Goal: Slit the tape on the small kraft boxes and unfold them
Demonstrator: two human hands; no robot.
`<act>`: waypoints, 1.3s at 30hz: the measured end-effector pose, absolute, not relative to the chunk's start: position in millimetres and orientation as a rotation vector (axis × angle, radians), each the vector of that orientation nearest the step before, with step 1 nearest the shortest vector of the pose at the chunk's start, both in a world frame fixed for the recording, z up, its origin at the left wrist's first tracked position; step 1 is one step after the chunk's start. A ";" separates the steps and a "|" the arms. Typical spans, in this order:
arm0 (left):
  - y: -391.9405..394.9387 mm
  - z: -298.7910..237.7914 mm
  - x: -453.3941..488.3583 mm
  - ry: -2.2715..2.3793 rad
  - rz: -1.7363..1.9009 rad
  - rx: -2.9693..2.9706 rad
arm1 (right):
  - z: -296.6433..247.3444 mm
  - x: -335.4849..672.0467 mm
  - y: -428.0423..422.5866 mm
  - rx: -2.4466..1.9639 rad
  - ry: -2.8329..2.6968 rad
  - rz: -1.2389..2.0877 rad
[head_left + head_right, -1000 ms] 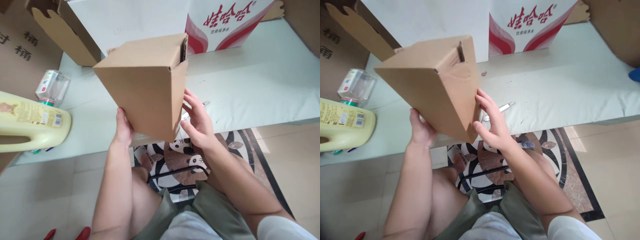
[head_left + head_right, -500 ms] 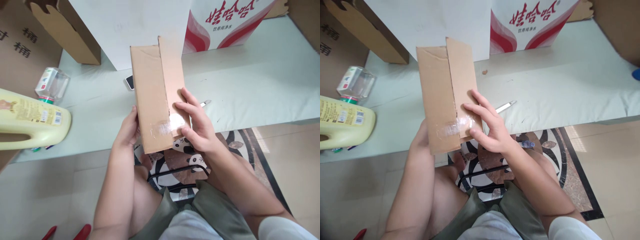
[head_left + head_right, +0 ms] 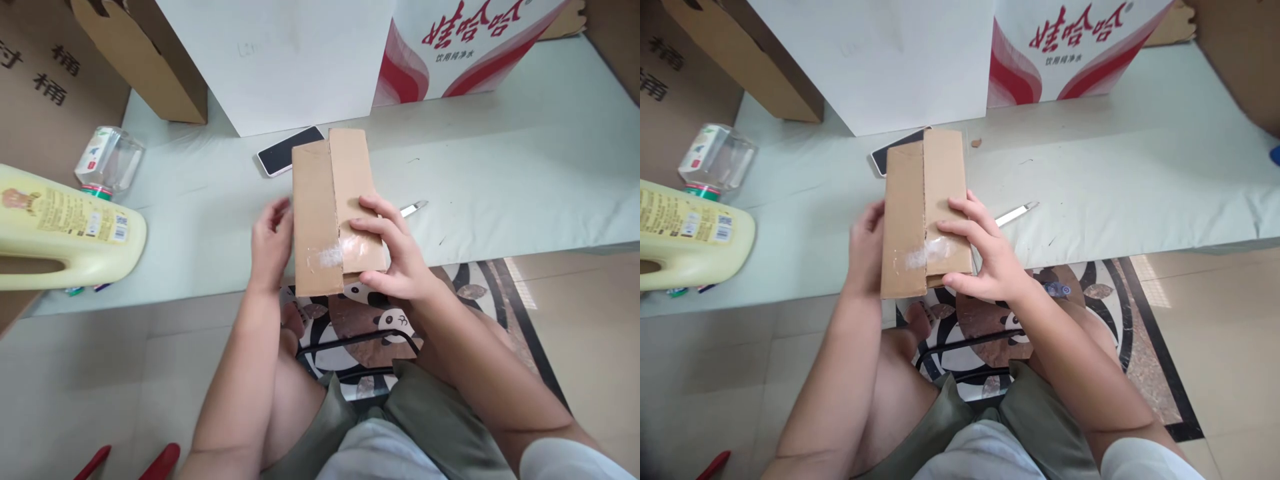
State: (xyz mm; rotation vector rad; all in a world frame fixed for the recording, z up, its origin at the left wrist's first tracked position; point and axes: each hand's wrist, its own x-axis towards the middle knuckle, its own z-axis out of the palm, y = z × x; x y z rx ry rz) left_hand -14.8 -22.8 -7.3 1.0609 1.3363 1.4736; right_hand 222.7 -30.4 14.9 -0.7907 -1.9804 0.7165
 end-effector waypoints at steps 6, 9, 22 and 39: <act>-28.2 17.6 -9.5 1.213 1.491 1.510 | 8.8 220.9 -28.3 -0.764 -1.986 0.783; -31.1 20.0 -2.1 1.175 1.465 1.532 | 7.2 221.9 -27.4 -0.770 -1.972 0.772; -30.8 17.1 1.9 1.229 1.529 1.512 | 12.2 228.5 -27.2 -1.687 -1.617 0.590; -31.5 19.6 0.1 1.224 1.533 1.454 | 15.9 233.5 -18.0 -1.371 -1.473 0.456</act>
